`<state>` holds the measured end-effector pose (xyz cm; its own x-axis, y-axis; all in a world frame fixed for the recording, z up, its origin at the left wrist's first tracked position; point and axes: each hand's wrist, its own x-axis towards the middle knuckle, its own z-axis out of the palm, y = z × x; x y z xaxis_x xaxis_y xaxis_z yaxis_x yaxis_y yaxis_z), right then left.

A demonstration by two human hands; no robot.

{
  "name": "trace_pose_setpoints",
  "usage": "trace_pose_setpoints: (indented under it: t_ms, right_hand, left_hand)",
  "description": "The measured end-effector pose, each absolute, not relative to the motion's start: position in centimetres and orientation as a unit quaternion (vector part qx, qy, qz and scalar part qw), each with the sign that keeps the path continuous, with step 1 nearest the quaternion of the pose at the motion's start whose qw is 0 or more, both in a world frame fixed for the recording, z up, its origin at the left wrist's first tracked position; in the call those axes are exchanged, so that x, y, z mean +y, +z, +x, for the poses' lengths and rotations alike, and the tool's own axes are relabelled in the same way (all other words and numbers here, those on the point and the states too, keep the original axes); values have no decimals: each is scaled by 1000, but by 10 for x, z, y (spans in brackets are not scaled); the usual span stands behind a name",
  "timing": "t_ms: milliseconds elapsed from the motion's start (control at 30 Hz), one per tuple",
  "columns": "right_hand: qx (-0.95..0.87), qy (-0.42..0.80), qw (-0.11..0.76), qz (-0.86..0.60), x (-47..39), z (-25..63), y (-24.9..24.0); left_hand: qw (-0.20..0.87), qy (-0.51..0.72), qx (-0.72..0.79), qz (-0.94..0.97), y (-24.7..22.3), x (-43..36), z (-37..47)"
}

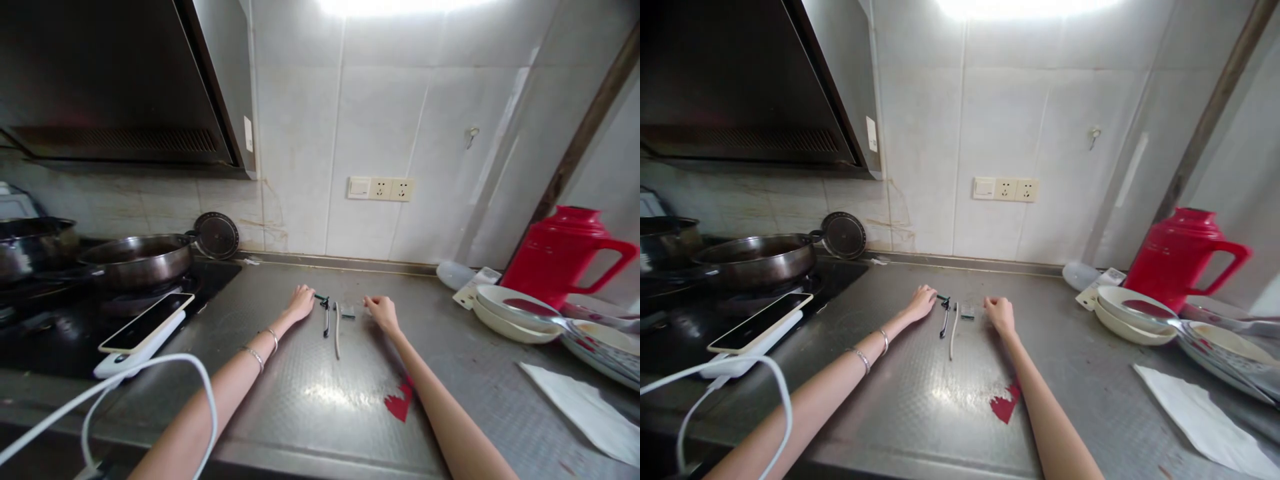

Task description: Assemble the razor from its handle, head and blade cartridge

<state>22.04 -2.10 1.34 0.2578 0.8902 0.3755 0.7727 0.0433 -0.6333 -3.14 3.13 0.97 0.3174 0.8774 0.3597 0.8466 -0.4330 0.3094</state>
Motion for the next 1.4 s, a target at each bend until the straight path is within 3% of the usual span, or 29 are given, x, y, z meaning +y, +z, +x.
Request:
trace_pose_setpoints:
  t_ms: [167, 800, 1200, 1400]
  right_hand:
    - [-607, 72, 396, -685, -19, 222, 11]
    - [-629, 71, 400, -663, -20, 218, 14]
    - [-706, 85, 438, -549, -25, 202, 26]
    - [-767, 83, 417, -481, -35, 185, 42]
  left_hand:
    - [-14, 201, 472, 858, 9, 42, -26]
    - [95, 294, 482, 820, 5, 64, -24]
    - [269, 409, 474, 732, 31, 50, -6]
    - [444, 406, 420, 680, 40, 16, 6]
